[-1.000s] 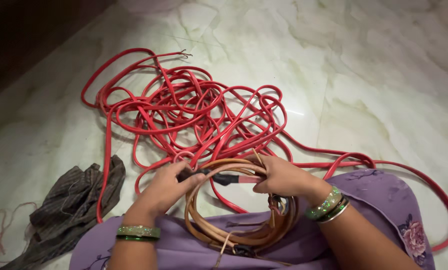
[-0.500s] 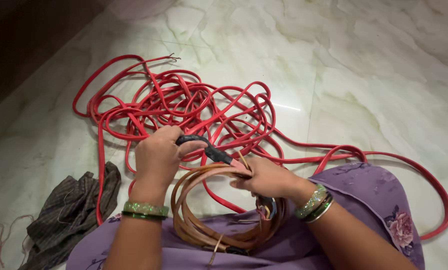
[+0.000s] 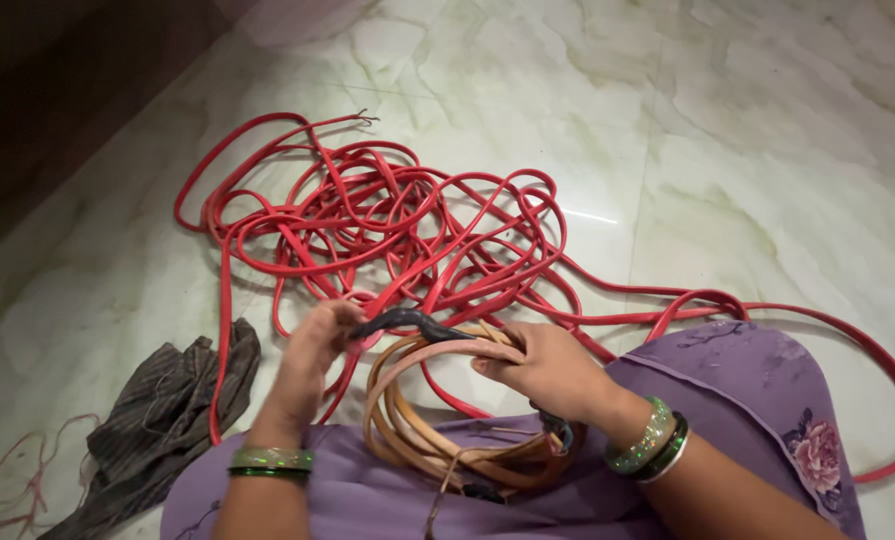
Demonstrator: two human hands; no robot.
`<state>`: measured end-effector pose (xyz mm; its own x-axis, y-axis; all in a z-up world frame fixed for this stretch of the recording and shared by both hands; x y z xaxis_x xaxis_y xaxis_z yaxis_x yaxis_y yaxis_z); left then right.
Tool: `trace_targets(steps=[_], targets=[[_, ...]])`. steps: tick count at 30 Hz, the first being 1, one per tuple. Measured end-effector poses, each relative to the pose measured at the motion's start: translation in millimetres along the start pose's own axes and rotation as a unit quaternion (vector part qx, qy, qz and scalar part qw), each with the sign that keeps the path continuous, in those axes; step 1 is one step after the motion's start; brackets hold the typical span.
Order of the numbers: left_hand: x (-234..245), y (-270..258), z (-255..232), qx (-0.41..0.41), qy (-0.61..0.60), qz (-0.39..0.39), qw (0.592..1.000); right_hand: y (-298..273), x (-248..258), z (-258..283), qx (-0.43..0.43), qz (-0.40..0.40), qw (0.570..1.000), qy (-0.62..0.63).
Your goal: The person sits on a tiled floor and coils a long, tangled red electrical cable by hand. They gather the cable into loops and wrap it around a bundle of existing brown and pink loops held in their hands, gradually organizing the mess into a compact bundle.
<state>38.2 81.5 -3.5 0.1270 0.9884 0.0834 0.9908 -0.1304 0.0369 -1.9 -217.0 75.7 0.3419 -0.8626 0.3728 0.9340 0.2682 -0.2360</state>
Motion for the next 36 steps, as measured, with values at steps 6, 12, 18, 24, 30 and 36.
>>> trace_targets(steps=[6,12,18,24,30,36], targets=[[-18,-10,18,-0.029,0.065,0.022,0.997,-6,-4,-10,-0.038,-0.059,0.997,-0.041],[12,8,60,0.016,0.201,-0.148,0.968,-13,4,-30,-0.03,-0.101,0.994,-0.033],[7,12,84,0.113,0.404,0.013,0.908,-16,3,-29,-0.03,-0.113,0.993,-0.004],[16,18,-6,0.041,0.459,-0.215,0.861,-17,5,-24,-0.026,-0.105,0.993,-0.04],[87,70,-82,-0.094,0.627,-0.426,0.645,-19,5,-24,-0.018,-0.07,0.997,-0.009],[43,76,-31,-0.083,0.507,-0.146,0.845,-16,8,-22,-0.011,-0.07,0.997,-0.015]])
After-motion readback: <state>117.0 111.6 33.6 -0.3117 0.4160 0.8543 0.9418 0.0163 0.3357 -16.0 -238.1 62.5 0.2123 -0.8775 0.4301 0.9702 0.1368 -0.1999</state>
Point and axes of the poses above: each hand's wrist, its own y-axis towards the middle knuckle, its own x-axis out of the back of the hand, z = x × y, the point moved 2 cm from there along y, towards the middle knuckle, and after that the axes turned 8 degrees about y, right-handed, at the moved point
